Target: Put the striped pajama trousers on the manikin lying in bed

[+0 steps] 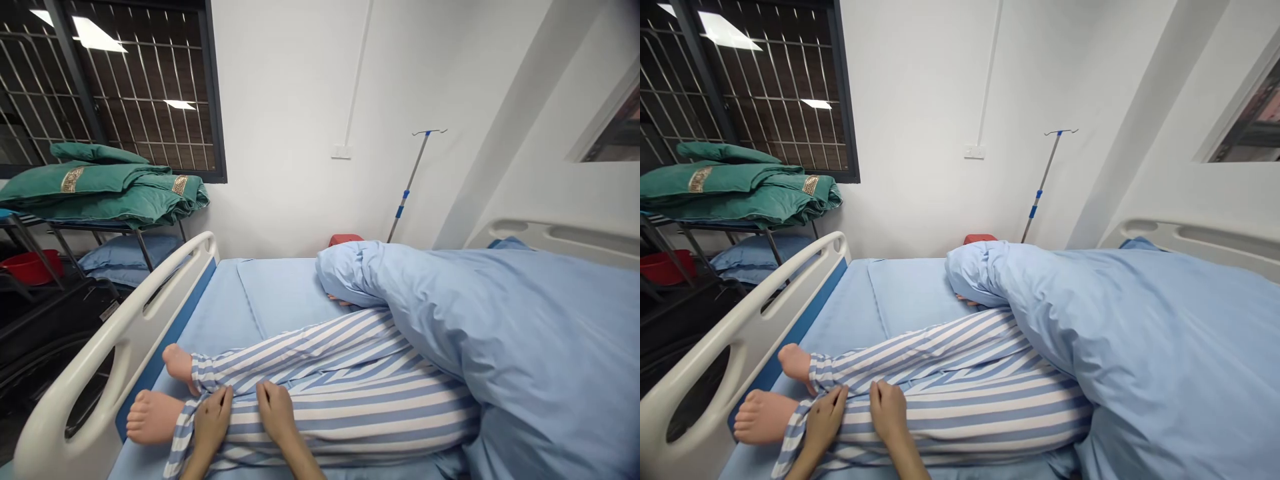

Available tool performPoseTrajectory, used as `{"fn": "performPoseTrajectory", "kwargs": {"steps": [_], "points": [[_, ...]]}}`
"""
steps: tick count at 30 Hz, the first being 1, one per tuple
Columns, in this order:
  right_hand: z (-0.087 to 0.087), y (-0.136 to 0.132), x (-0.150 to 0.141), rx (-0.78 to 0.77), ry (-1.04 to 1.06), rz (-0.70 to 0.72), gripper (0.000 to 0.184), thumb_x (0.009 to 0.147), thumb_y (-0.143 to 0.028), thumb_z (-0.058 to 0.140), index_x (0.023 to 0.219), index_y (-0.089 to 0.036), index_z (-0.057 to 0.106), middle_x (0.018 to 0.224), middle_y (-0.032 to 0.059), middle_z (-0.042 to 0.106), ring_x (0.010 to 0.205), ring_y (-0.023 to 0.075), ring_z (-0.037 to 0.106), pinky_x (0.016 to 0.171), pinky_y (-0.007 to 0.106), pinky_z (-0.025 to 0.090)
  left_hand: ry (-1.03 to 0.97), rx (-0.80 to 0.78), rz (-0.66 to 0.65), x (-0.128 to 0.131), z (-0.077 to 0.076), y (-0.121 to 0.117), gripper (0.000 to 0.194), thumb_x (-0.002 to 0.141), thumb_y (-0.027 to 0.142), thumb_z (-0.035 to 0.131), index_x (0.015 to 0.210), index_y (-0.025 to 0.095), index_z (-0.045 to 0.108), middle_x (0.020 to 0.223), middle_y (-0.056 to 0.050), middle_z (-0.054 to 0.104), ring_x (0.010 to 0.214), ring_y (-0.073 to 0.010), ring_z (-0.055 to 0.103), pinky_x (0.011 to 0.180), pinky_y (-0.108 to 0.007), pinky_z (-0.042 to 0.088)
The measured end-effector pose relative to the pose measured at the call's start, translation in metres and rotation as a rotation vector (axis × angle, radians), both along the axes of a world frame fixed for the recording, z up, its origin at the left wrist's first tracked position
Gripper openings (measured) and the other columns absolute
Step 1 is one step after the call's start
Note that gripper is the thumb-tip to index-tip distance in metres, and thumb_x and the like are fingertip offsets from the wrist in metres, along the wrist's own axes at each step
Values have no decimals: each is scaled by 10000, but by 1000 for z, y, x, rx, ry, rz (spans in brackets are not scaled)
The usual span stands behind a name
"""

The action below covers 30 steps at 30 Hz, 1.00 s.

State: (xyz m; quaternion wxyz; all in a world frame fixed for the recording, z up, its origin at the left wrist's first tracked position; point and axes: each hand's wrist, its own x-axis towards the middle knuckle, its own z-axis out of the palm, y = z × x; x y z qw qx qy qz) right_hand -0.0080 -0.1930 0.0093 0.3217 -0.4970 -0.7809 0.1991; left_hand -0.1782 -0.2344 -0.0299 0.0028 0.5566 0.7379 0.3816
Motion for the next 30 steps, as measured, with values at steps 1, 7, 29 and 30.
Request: {"fn": "performPoseTrajectory", "kwargs": {"steps": [1, 7, 29, 30], "points": [[3, -3, -13, 1, 23, 38, 438, 922, -330, 293, 598, -186, 550, 571, 20, 608, 545, 120, 513, 526, 263, 194, 37, -11, -44, -5, -4, 0, 244, 736, 353, 439, 781, 241, 651, 824, -72, 692, 741, -197, 612, 671, -281, 464], [11, -19, -63, -50, 190, 165, 435, 913, -344, 307, 598, -179, 558, 552, 5, 575, 509, 102, 463, 508, 241, 212, -18, -9, -182, -20, -7, 1, 271, 763, 362, 411, 788, 219, 640, 817, -76, 700, 751, -199, 635, 709, -306, 483], [9, 12, 32, -177, 545, -48, 423, 892, -414, 324, 538, -185, 360, 497, -38, 357, 504, 95, 340, 508, 228, 247, -412, -74, 8, 114, 40, 27, 368, 783, 442, 377, 507, 203, 417, 465, 23, 457, 510, -126, 432, 532, -231, 304], [10, 13, 38, -161, 514, -51, 422, 892, -408, 328, 538, -183, 368, 501, -35, 371, 509, 96, 348, 511, 230, 243, -460, -43, -13, 119, 41, 28, 377, 788, 453, 366, 511, 203, 412, 469, 24, 453, 513, -124, 426, 533, -229, 310]]}}
